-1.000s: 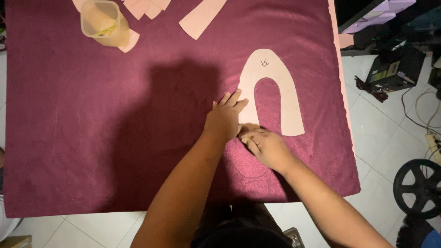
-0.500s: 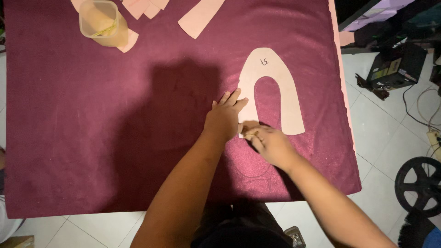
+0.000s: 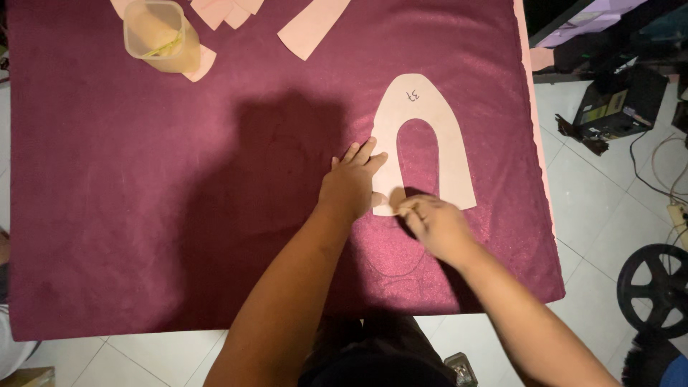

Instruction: The person places a U-shaped paper pattern on a large piece of maroon fabric and traces its outline with a pencil. They repeat this process with another pattern, repositioning and tracing each one carefully.

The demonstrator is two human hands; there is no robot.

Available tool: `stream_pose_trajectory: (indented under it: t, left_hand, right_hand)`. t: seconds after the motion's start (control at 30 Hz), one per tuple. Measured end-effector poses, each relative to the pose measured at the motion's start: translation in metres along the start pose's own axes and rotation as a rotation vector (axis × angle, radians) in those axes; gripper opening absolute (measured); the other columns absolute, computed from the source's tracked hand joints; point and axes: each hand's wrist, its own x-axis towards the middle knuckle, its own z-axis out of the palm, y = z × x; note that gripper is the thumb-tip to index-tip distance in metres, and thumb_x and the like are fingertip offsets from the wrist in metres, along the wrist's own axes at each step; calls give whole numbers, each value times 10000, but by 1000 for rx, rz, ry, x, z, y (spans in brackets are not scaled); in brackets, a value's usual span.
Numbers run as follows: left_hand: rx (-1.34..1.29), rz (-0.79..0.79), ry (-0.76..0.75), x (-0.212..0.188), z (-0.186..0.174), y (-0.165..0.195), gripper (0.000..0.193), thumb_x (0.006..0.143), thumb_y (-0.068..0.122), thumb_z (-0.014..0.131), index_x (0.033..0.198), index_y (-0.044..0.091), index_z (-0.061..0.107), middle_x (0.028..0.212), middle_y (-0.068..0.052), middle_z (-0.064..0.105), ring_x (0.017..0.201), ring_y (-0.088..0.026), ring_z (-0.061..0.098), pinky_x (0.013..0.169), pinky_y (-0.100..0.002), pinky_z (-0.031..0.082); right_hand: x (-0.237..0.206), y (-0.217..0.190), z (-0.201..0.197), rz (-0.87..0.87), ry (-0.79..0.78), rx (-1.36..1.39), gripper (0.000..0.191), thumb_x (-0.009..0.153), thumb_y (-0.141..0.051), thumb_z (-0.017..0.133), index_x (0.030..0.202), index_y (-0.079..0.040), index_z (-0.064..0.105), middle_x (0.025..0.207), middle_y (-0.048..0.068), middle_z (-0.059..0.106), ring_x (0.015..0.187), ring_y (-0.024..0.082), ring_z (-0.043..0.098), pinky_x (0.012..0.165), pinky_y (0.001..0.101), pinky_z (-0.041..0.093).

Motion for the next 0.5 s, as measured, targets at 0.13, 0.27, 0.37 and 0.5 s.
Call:
stream_pose_trajectory:
  t: [0.13,0.27,0.37,0.5]
  left_hand:
    - [-7,-19,-28,-1,-7,4,871,735,324,870,1497,274,451,1674,19,215,1549,-257,191,1235,-545,232]
    - [6,-29,-31,-1,-10,7,882,734,337,867,1506,286,443,1683,31,205,1547,-250,185,1235,-539,228]
    - [4,-36,-38,-1,-11,7,893,733,348,867,1512,286,435,1683,33,198,1553,-245,177,1243,-534,221]
    - [8,-41,-49,-2,-12,9,895,736,354,865,1514,281,429,1684,33,191,1556,-240,169,1246,-532,214]
  right_hand:
    - [-4,5,-11,108,69,-10,190,965,-220,657,1021,-56,736,1053,130,770,927,310,750,829,388,598]
    - [-7,3,-11,80,69,75,197,960,-207,659,1044,-43,728,1043,139,765,930,321,750,829,392,596]
    - [-8,5,-12,98,99,-6,187,964,-206,660,1044,-53,732,1058,135,764,936,324,747,836,395,592]
    - [-10,9,-15,96,103,71,178,958,-190,650,1046,-54,722,1049,120,768,939,299,756,841,378,597]
